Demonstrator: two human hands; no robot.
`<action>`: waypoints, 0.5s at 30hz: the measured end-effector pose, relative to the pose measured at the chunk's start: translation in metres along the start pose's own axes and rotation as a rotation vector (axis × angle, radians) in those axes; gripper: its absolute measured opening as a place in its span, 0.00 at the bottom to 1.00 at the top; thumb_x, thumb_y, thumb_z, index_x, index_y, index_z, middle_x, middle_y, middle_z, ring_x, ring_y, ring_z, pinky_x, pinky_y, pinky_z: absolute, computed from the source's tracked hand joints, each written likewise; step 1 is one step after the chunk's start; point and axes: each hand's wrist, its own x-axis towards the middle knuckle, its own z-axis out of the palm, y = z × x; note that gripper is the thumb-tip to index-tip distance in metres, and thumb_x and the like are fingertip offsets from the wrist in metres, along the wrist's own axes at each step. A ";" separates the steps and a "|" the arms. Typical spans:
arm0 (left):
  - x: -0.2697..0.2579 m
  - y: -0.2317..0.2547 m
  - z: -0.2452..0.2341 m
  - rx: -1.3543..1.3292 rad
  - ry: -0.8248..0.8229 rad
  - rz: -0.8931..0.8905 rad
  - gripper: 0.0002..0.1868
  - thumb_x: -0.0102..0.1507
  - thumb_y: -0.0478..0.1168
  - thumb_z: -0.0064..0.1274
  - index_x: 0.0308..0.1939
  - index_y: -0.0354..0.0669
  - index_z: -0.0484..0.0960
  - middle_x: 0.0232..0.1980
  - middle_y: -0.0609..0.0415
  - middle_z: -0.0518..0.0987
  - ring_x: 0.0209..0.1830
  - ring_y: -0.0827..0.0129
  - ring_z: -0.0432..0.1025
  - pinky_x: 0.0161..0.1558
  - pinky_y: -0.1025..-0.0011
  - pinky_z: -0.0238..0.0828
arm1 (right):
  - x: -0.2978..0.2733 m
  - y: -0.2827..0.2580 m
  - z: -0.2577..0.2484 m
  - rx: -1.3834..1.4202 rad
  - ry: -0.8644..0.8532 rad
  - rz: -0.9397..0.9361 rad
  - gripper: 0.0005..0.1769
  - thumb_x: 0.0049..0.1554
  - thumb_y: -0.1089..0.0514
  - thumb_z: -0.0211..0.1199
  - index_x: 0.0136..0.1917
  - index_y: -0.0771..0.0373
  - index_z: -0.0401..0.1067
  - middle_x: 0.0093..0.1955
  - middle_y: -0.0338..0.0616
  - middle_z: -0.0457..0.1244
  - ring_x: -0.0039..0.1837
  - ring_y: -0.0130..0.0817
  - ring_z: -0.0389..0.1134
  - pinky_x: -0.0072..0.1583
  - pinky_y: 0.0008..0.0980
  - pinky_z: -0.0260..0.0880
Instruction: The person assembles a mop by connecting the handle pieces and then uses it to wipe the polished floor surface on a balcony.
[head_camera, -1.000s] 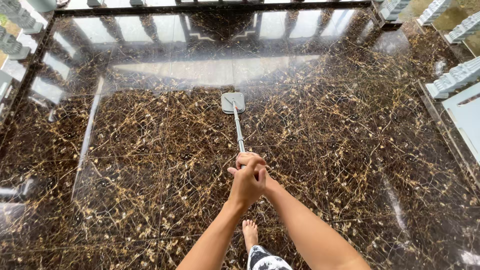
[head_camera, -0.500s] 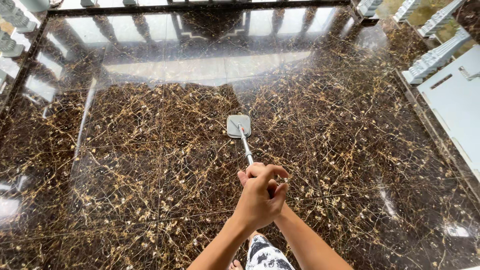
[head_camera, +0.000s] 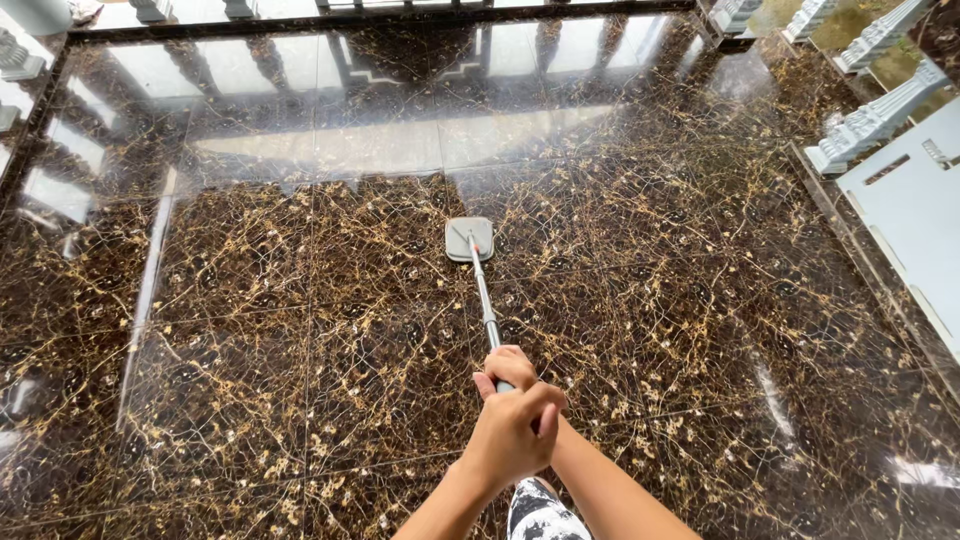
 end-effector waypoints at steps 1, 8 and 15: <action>0.010 -0.018 0.004 0.022 -0.023 -0.031 0.06 0.64 0.26 0.48 0.39 0.37 0.79 0.28 0.48 0.80 0.24 0.67 0.77 0.27 0.73 0.74 | 0.001 0.019 0.003 0.076 0.037 -0.027 0.12 0.55 0.64 0.66 0.39 0.61 0.62 0.33 0.34 0.58 0.38 0.33 0.58 0.50 0.32 0.63; 0.103 -0.109 0.004 0.077 0.062 -0.034 0.04 0.62 0.30 0.56 0.39 0.35 0.79 0.32 0.44 0.82 0.30 0.61 0.80 0.35 0.68 0.78 | 0.075 0.136 -0.020 -0.264 -0.424 0.113 0.12 0.48 0.61 0.71 0.31 0.58 0.67 0.41 0.40 0.68 0.51 0.37 0.70 0.63 0.43 0.64; 0.175 -0.146 0.005 0.017 0.079 -0.307 0.14 0.59 0.39 0.65 0.43 0.36 0.78 0.32 0.44 0.83 0.30 0.61 0.81 0.32 0.68 0.79 | 0.143 0.194 -0.031 -0.168 -0.570 0.193 0.14 0.50 0.55 0.73 0.35 0.59 0.68 0.44 0.38 0.68 0.60 0.42 0.69 0.74 0.47 0.58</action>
